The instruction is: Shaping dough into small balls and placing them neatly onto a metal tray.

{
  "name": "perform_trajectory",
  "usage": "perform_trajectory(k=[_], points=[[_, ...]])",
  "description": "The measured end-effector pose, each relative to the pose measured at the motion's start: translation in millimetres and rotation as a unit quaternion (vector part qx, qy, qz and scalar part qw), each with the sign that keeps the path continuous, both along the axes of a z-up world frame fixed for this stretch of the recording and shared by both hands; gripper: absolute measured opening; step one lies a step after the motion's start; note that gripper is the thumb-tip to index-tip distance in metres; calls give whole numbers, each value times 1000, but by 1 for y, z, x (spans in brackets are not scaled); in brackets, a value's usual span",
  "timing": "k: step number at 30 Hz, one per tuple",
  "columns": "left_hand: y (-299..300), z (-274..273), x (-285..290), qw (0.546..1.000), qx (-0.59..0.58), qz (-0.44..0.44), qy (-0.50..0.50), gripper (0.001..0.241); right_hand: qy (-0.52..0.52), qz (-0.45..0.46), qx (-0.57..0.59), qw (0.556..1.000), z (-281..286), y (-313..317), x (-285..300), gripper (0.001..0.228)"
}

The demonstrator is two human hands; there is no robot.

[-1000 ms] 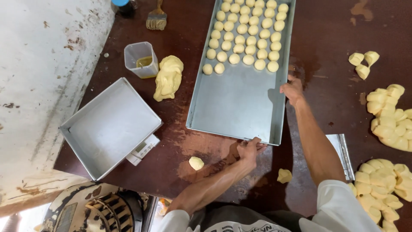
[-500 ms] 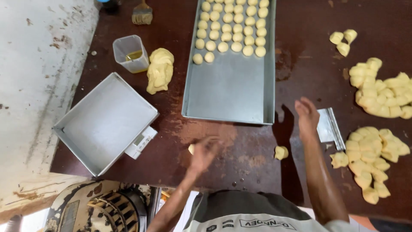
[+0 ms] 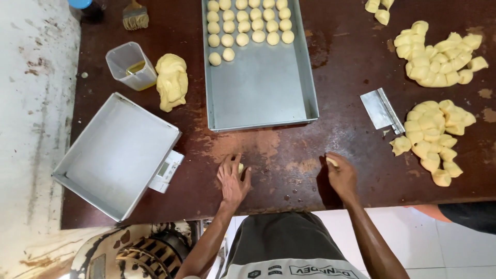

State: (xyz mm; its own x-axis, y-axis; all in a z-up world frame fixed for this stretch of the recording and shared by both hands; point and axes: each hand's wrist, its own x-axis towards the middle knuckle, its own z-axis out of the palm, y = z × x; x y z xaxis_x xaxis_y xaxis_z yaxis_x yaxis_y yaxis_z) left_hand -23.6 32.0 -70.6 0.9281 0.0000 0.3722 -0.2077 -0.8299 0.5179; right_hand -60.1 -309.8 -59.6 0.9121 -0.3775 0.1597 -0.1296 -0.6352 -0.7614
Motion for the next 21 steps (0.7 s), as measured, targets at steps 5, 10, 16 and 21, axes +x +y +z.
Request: perform_trajectory(k=[5,10,16,21], points=[[21,-46,18,997,13,-73,3,36,6,-146,219,965,-32,2,-5,26],[23,-26,38,939,-125,32,319,39,-37,-176,369,912,-37,31,-10,52],[-33,-20,20,934,48,72,-348,41,109,-103,99,984,-71,-4,-14,37],[-21,-66,7,984,16,29,-174,36,48,102,93,989,-24,-41,-7,40]])
